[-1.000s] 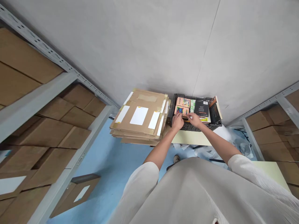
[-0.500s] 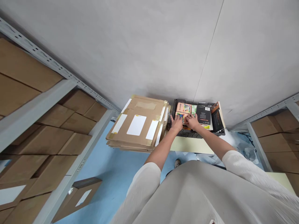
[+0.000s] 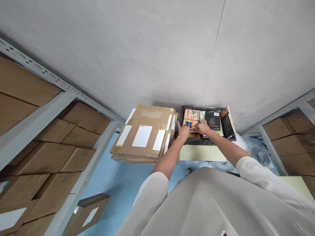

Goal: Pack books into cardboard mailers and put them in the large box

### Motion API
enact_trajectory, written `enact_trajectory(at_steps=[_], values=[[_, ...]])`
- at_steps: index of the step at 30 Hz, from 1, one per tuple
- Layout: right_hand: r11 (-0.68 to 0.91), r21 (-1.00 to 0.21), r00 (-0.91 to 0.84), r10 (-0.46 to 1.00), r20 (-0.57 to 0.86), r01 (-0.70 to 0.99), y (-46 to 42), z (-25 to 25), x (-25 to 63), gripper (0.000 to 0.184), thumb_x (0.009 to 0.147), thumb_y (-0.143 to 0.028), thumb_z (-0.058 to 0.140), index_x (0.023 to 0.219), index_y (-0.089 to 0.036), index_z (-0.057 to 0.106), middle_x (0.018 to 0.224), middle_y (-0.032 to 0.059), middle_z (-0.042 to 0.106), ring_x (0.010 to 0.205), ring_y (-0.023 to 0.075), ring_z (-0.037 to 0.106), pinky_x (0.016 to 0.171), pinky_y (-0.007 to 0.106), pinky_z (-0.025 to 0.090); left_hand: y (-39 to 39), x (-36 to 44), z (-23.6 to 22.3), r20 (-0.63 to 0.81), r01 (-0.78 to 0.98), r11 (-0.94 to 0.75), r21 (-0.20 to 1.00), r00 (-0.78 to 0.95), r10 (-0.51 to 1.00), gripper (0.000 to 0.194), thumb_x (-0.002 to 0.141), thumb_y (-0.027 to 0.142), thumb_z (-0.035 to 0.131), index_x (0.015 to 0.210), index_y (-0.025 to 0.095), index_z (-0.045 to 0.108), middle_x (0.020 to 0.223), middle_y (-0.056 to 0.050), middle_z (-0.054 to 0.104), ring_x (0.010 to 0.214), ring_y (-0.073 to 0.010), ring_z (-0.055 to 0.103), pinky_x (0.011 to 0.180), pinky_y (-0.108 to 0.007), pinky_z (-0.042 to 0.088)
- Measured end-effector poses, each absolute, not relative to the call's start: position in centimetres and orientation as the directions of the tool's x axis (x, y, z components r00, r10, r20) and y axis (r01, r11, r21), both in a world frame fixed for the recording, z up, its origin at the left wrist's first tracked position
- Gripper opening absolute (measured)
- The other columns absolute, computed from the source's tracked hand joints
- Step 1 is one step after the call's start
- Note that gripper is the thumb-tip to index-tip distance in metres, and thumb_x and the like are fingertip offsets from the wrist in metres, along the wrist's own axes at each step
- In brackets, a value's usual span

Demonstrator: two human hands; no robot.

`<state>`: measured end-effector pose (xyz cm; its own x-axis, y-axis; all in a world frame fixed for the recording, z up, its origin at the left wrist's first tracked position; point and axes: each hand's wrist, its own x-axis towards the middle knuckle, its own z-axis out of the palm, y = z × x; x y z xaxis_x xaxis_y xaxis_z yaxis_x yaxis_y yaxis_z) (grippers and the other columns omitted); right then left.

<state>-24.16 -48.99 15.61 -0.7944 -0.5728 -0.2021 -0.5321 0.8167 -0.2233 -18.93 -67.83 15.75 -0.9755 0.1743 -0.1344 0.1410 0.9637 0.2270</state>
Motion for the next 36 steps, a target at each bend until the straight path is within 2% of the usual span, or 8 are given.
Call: enact_trajectory(at_steps=[3,8,13,19,25,30,36], values=[[0.816,-0.211,-0.794,-0.575,-0.196,-0.539,-49.0,16.1,-23.8,0.037,0.112,-0.038,0.052,0.119,-0.025,0.085,0.117,0.0133,0.083,0.125,0.0339,0.066,0.127,0.058,0.015,-68.0,-18.8,16.4,-0.133,0.150,0.976,0.157,-0.976,0.171,0.029,0.102,0.017,0.056,0.124,0.021,0.075,0.127,-0.014,0.079,0.126,-0.0324,0.071,0.135,-0.070,0.004],[0.790,-0.227,-0.815,-0.579,0.027,-0.569,-48.5,17.4,-22.3,0.041,0.113,-0.029,0.044,0.126,-0.023,0.082,0.122,0.0133,0.083,0.122,0.0312,0.067,0.125,0.051,0.020,-68.9,-18.0,18.0,0.015,0.204,0.963,0.175,-0.979,0.205,0.029,0.101,0.016,0.058,0.123,0.021,0.076,0.126,-0.015,0.080,0.127,-0.0319,0.069,0.136,-0.060,0.015],[0.795,-0.282,-0.841,-0.481,0.248,-0.538,-47.1,19.8,-20.5,0.040,0.115,-0.031,0.042,0.131,-0.021,0.077,0.127,0.0138,0.081,0.119,0.0304,0.064,0.118,0.047,0.028,-68.5,-17.4,19.9,0.216,0.317,0.907,0.277,-0.940,0.263,0.037,0.103,0.013,0.051,0.128,0.025,0.075,0.129,-0.012,0.080,0.136,-0.0317,0.063,0.139,-0.058,0.009],[0.829,-0.319,-0.862,-0.329,0.386,-0.459,-43.1,22.2,-17.8,0.039,0.116,-0.033,0.043,0.128,-0.022,0.078,0.129,0.0123,0.080,0.118,0.0296,0.062,0.111,0.046,0.034,-64.6,-17.6,22.1,0.328,0.453,0.834,0.314,-0.876,0.353,0.040,0.106,0.016,0.047,0.129,0.028,0.077,0.125,-0.009,0.082,0.132,-0.0314,0.066,0.140,-0.060,0.011],[0.874,-0.300,-0.858,-0.215,0.466,-0.382,-35.1,23.1,-14.0,0.039,0.116,-0.033,0.043,0.129,-0.023,0.078,0.130,0.0120,0.079,0.119,0.0298,0.062,0.111,0.046,0.036,-57.0,-16.6,23.4,0.407,0.627,0.733,0.264,-0.761,0.504,0.036,0.107,0.016,0.048,0.126,0.026,0.076,0.121,-0.010,0.082,0.130,-0.0300,0.067,0.139,-0.060,0.016],[0.929,-0.268,-0.875,-0.102,0.474,-0.254,-26.1,22.9,-8.2,0.040,0.117,-0.031,0.042,0.131,-0.022,0.078,0.129,0.0133,0.080,0.117,0.0296,0.062,0.110,0.046,0.036,-47.5,-14.0,23.6,0.467,0.758,0.607,0.241,-0.638,0.612,0.037,0.110,0.016,0.045,0.127,0.024,0.076,0.125,-0.011,0.082,0.128,-0.0284,0.067,0.137,-0.058,0.021],[0.967,-0.252,-0.897,0.068,0.438,-0.050,-13.4,21.5,2.6,0.041,0.116,-0.028,0.041,0.134,-0.025,0.077,0.129,0.0128,0.078,0.118,0.0295,0.060,0.108,0.046,0.034,-33.1,-7.6,22.7,0.403,0.853,0.465,0.239,-0.522,0.752,0.034,0.111,0.021,0.047,0.123,0.027,0.078,0.119,-0.010,0.083,0.120,-0.0293,0.069,0.130,-0.055,0.030]])
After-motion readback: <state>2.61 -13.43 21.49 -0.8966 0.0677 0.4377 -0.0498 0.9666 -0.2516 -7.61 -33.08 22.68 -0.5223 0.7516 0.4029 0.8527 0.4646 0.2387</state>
